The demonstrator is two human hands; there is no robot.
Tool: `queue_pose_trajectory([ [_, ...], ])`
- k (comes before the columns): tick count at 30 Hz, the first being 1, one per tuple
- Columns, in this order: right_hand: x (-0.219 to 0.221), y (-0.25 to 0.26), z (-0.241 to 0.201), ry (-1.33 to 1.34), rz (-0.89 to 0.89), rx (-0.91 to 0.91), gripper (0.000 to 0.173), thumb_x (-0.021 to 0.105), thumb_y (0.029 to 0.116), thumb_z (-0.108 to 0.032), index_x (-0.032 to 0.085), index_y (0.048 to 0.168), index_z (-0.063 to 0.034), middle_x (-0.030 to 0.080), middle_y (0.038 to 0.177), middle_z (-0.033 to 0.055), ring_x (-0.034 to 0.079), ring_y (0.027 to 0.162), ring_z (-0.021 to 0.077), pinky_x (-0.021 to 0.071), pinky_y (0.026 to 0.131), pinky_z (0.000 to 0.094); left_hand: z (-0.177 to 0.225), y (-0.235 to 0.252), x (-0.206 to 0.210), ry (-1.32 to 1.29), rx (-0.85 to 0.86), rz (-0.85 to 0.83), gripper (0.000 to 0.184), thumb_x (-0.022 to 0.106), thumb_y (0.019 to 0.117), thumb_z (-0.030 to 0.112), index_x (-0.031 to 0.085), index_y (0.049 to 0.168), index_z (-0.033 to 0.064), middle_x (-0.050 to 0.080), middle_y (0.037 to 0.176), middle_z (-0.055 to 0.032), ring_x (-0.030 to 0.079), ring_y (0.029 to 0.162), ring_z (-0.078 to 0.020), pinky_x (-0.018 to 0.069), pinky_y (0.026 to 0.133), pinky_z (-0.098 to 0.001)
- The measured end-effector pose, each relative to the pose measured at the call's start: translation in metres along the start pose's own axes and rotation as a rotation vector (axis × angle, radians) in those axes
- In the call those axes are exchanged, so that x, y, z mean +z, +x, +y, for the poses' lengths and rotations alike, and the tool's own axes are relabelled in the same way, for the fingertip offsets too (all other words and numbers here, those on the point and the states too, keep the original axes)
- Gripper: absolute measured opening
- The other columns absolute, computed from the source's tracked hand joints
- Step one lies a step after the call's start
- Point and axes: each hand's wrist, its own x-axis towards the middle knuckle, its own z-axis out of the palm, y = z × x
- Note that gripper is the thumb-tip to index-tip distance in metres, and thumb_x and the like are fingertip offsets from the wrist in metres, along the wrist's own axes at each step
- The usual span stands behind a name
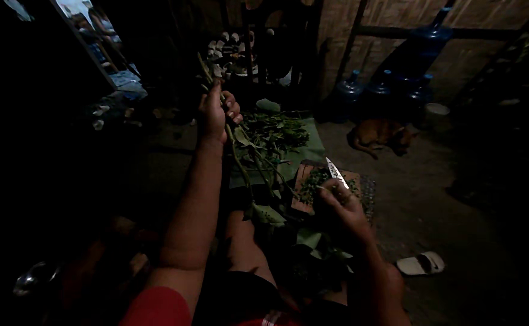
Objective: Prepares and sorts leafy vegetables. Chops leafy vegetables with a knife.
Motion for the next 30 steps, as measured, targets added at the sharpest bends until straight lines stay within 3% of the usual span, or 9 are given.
queue_pose_trajectory([
  [3, 0.021, 0.015, -0.009, -0.183, -0.102, 0.019, 0.018, 0.063, 0.0996, -0.019, 0.067, 0.114, -0.0092, 0.068, 0.09, 0.0002, 0.062, 0.069, 0.0067, 0.0554, 0.063, 0.0252, -0.005, -0.008, 0.009, -0.02, -0.014, -0.006, 0.031, 0.021, 0.1152, 0.029, 0.047, 0.107, 0.0147, 0.041, 0.058, 0.0063, 0.04, 0.041, -0.0047, 0.0417, 0.041, -0.0182],
  [6, 0.045, 0.034, -0.01, -0.389, -0.198, 0.078, 0.029, 0.064, 0.1013, -0.025, 0.067, 0.128, -0.0133, 0.071, 0.108, 0.0042, 0.068, 0.083, 0.0104, 0.0585, 0.075, 0.0326, -0.011, -0.017, 0.022, -0.004, -0.009, -0.03, 0.033, 0.021, 0.1149, 0.027, 0.048, 0.103, 0.0142, 0.041, 0.057, 0.0063, 0.04, 0.041, -0.0047, 0.0411, 0.041, -0.0181],
  [12, 0.068, 0.044, -0.005, -0.618, -0.316, 0.017, 0.023, 0.062, 0.1022, -0.03, 0.067, 0.108, -0.0086, 0.069, 0.087, 0.005, 0.067, 0.077, 0.0125, 0.0569, 0.073, 0.0352, -0.018, -0.03, 0.031, 0.057, -0.001, -0.104, 0.033, 0.021, 0.1145, 0.026, 0.049, 0.105, 0.0121, 0.043, 0.058, 0.006, 0.041, 0.041, -0.0045, 0.0422, 0.04, -0.0183],
  [15, 0.072, 0.039, -0.011, -0.781, -0.408, -0.013, 0.024, 0.06, 0.1026, -0.031, 0.068, 0.114, -0.011, 0.072, 0.091, 0.005, 0.071, 0.08, 0.0161, 0.0588, 0.078, 0.0408, -0.021, -0.035, 0.029, 0.121, -0.055, -0.177, 0.029, 0.026, 0.1142, 0.027, 0.049, 0.105, 0.0109, 0.044, 0.061, 0.0045, 0.041, 0.041, -0.0055, 0.042, 0.039, -0.0192],
  [17, 0.078, 0.035, -0.013, -0.873, -0.476, 0.011, 0.021, 0.061, 0.1008, -0.025, 0.067, 0.116, -0.0114, 0.072, 0.094, 0.0081, 0.07, 0.086, 0.0224, 0.0564, 0.081, 0.0464, -0.028, -0.039, 0.028, 0.13, -0.087, -0.245, 0.021, 0.029, 0.1138, 0.025, 0.044, 0.117, 0.0111, 0.042, 0.063, 0.0036, 0.04, 0.041, -0.006, 0.041, 0.038, -0.0199],
  [19, 0.083, 0.03, -0.017, -0.923, -0.523, 0.044, 0.022, 0.06, 0.1006, -0.022, 0.066, 0.119, -0.0114, 0.072, 0.099, 0.0095, 0.07, 0.091, 0.0246, 0.0565, 0.083, 0.0466, -0.032, -0.042, 0.029, 0.126, -0.126, -0.283, 0.019, 0.031, 0.1137, 0.026, 0.045, 0.115, 0.012, 0.04, 0.061, 0.0038, 0.038, 0.041, -0.0059, 0.0393, 0.037, -0.0195],
  [24, 0.081, 0.023, 0.006, -0.648, -0.463, 0.023, 0.022, 0.051, 0.1009, -0.025, 0.063, 0.102, -0.0069, 0.054, 0.074, 0.0007, 0.052, 0.064, 0.0081, 0.0459, 0.06, 0.0271, -0.037, -0.046, 0.027, 0.169, -0.101, -0.241, 0.019, 0.032, 0.1132, 0.025, 0.046, 0.117, 0.0122, 0.037, 0.06, 0.0056, 0.035, 0.041, -0.0046, 0.0349, 0.036, -0.0183],
  [26, 0.08, 0.016, 0.017, -0.546, -0.325, -0.114, 0.022, 0.051, 0.0986, -0.022, 0.064, 0.098, -0.0042, 0.055, 0.07, 0.0002, 0.053, 0.061, 0.0048, 0.0465, 0.058, 0.0235, -0.036, -0.044, 0.022, 0.225, -0.073, -0.139, 0.024, 0.032, 0.1135, 0.027, 0.046, 0.124, 0.0114, 0.04, 0.065, 0.0054, 0.036, 0.043, -0.004, 0.0356, 0.038, -0.0183],
  [30, 0.078, 0.007, 0.027, -0.515, -0.167, -0.279, 0.021, 0.052, 0.0961, -0.018, 0.065, 0.094, -0.002, 0.058, 0.07, 0.0023, 0.055, 0.061, 0.0045, 0.0484, 0.057, 0.022, -0.049, -0.041, 0.02, 0.221, -0.118, 0.021, 0.024, 0.031, 0.1142, 0.03, 0.046, 0.119, 0.0115, 0.039, 0.062, 0.0067, 0.035, 0.042, -0.0027, 0.0353, 0.038, -0.0173],
])
